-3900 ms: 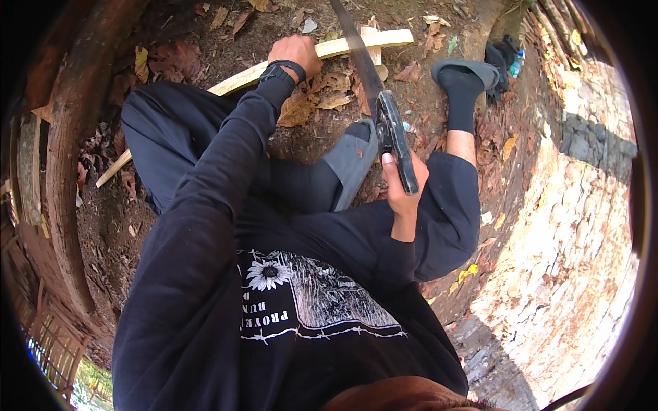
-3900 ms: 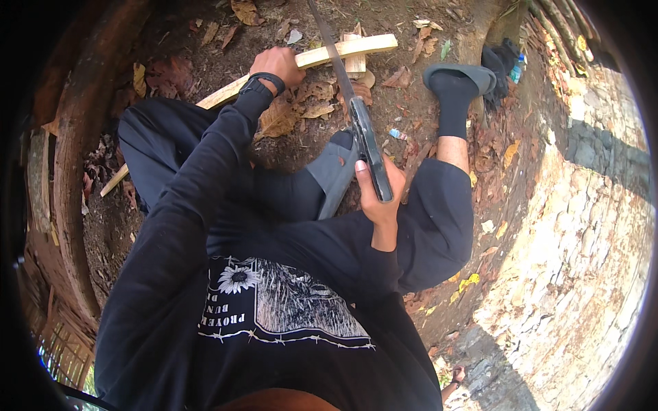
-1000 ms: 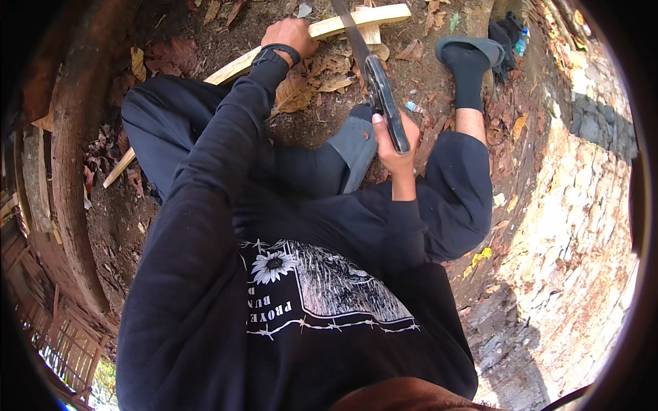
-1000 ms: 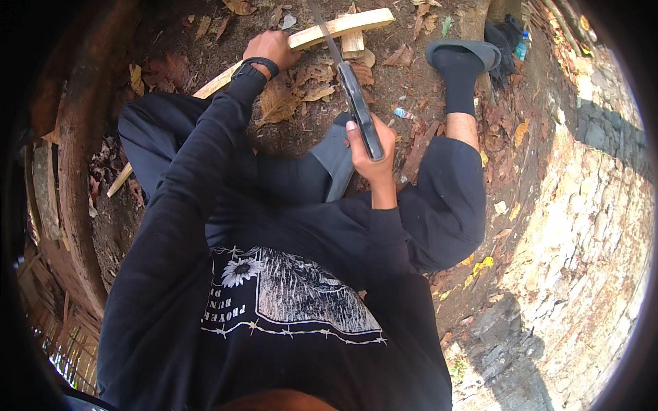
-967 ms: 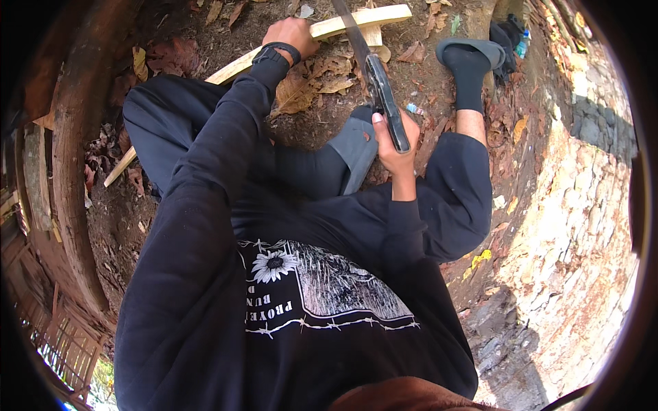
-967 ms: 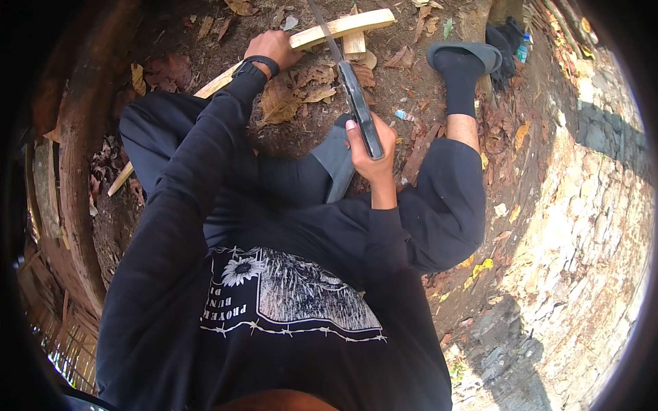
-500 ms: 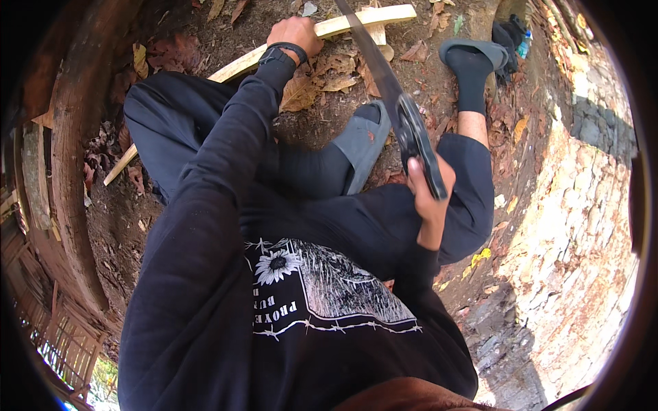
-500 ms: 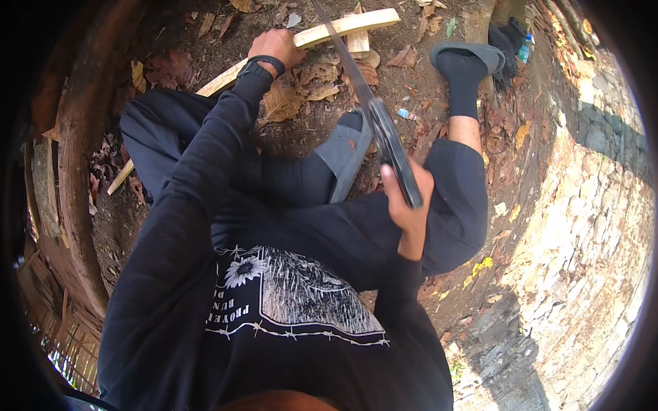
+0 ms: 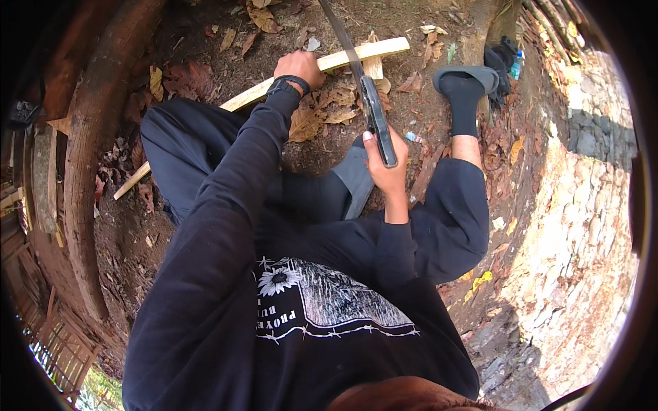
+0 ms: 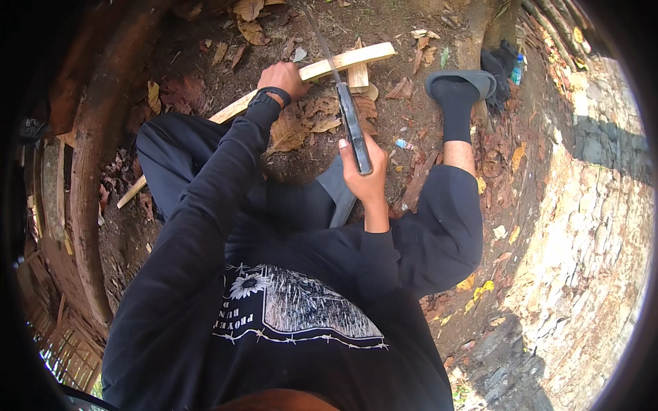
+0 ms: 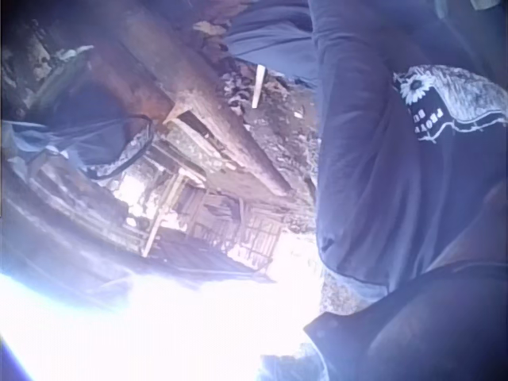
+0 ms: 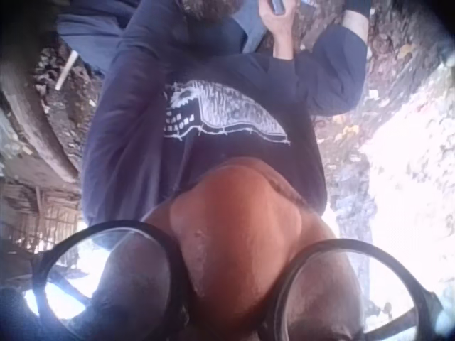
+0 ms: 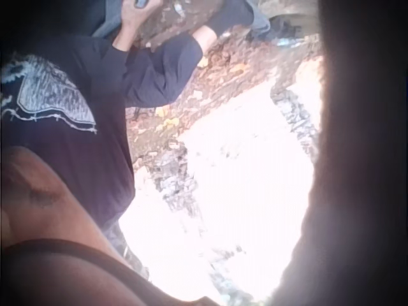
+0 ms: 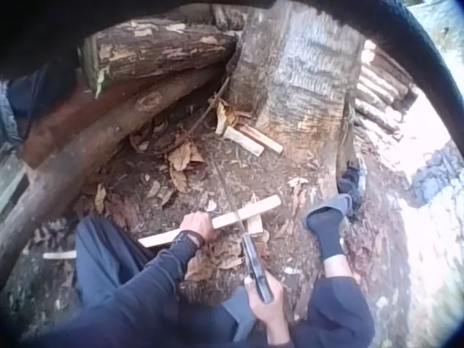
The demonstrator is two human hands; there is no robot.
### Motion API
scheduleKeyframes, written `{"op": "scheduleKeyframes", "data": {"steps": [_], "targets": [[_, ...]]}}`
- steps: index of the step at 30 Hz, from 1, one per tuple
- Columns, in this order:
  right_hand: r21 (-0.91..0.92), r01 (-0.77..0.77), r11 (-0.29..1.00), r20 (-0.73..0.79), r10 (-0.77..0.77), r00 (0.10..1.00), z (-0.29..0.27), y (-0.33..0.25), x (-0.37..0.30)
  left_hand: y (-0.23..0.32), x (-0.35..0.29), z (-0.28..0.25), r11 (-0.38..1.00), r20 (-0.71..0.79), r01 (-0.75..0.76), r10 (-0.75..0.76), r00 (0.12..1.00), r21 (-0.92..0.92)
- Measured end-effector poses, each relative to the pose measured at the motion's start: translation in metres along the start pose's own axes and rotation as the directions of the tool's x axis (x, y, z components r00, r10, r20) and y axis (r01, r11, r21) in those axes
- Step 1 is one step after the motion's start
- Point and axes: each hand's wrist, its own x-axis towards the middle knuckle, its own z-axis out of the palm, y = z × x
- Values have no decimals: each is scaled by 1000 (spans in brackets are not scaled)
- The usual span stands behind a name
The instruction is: The person sits on the ground and uses a hand saw to cut a piece of light-colored wood. They hold the wood steady with their left hand and saw back and forth with their right hand, eventually cutting through the piece.
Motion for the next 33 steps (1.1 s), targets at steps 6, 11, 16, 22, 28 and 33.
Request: {"op": "scheduleKeyframes", "data": {"steps": [6, 11, 16, 22, 28, 33], "targets": [[-70, 18, 997, -52, -22, 998, -4, -16, -29, 4, -15, 15, 998, 11, -52, 52, 999, -32], [-119, 64, 991, -87, -74, 993, -63, -34, -147, 9, -22, 24, 999, 29, -40, 39, 999, 8], [-101, 61, 993, -14, -63, 998, -81, -30, -164, 15, -27, 9, 998, 79, -48, 45, 996, 35], [-55, 112, 992, -59, -115, 992, -81, -4, -169, 23, -31, 5, 994, 46, -85, 82, 996, 69], [-4, 154, 988, -76, -154, 985, -81, -15, -165, 18, -30, 13, 981, -73, -106, 119, 990, 160], [15, 152, 988, -39, -152, 988, -84, -22, -149, -1, -20, 27, 987, -332, -125, 152, 931, 102]]}}
